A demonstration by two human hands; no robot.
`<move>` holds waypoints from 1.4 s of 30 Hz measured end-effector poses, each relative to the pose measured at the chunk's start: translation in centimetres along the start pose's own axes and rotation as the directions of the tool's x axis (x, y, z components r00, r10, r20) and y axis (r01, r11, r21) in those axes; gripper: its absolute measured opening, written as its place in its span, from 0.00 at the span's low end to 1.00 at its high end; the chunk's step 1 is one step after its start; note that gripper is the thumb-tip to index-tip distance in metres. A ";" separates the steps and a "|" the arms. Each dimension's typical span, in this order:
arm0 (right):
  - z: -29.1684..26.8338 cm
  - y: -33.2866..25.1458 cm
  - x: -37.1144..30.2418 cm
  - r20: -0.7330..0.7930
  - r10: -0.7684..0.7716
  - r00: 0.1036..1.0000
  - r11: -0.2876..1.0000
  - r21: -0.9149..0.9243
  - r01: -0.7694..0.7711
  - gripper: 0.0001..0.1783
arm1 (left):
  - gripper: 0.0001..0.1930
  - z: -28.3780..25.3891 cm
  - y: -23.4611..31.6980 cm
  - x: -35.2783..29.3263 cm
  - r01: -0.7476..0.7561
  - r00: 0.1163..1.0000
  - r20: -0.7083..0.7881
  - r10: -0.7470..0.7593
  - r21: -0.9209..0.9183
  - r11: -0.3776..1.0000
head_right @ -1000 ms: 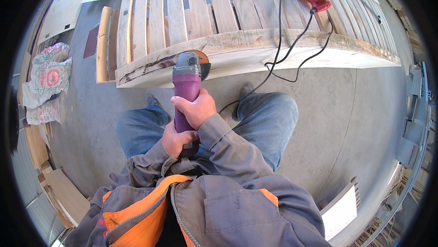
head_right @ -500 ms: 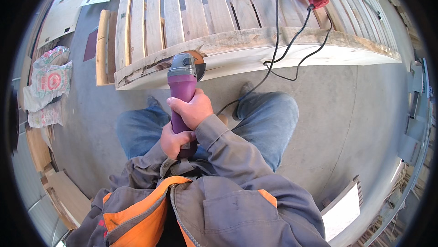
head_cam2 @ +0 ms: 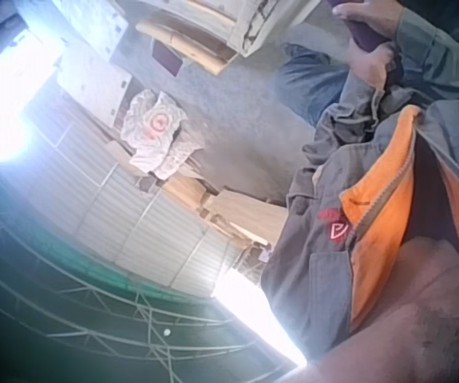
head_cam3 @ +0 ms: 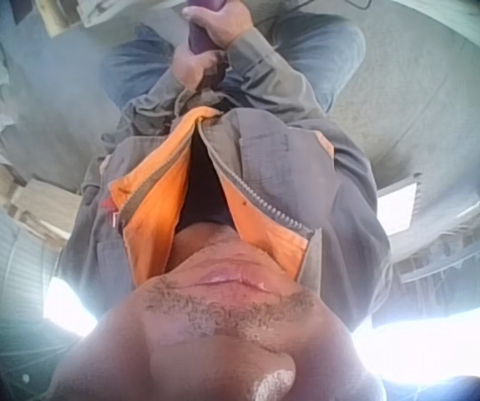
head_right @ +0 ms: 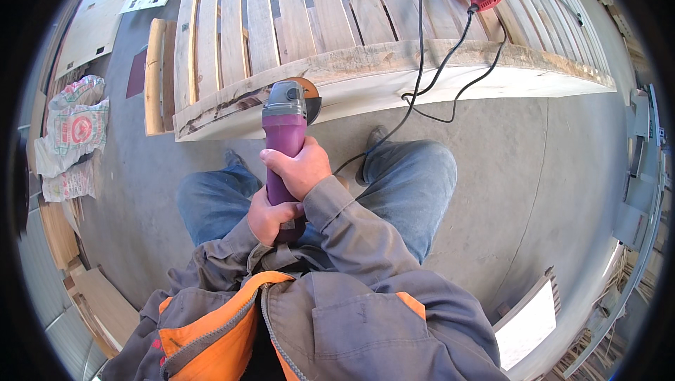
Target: The person sands a wooden slatted structure using a red electric sander and a purple angle grinder. They move the tools along the edges and surfaces of the wood, switching between them to smooth the material.
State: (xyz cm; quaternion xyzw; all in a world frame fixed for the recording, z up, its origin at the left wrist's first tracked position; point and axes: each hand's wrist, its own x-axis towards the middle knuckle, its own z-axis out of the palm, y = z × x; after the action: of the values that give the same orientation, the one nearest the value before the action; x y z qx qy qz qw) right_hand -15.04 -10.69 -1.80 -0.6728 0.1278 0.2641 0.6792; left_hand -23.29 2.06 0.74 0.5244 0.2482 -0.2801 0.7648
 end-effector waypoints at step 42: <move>-1.0 -0.4 -0.2 -0.013 0.005 1.000 0.999 0.037 -0.004 0.35 | 0.24 0.9 0.1 0.6 0.004 1.000 0.023 -0.005 0.040 0.999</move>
State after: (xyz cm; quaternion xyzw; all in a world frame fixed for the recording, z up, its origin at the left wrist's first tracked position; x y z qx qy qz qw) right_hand -14.77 -11.69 -1.41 -0.6615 0.1386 0.2589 0.6901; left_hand -22.73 1.19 0.73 0.5359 0.2349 -0.2929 0.7562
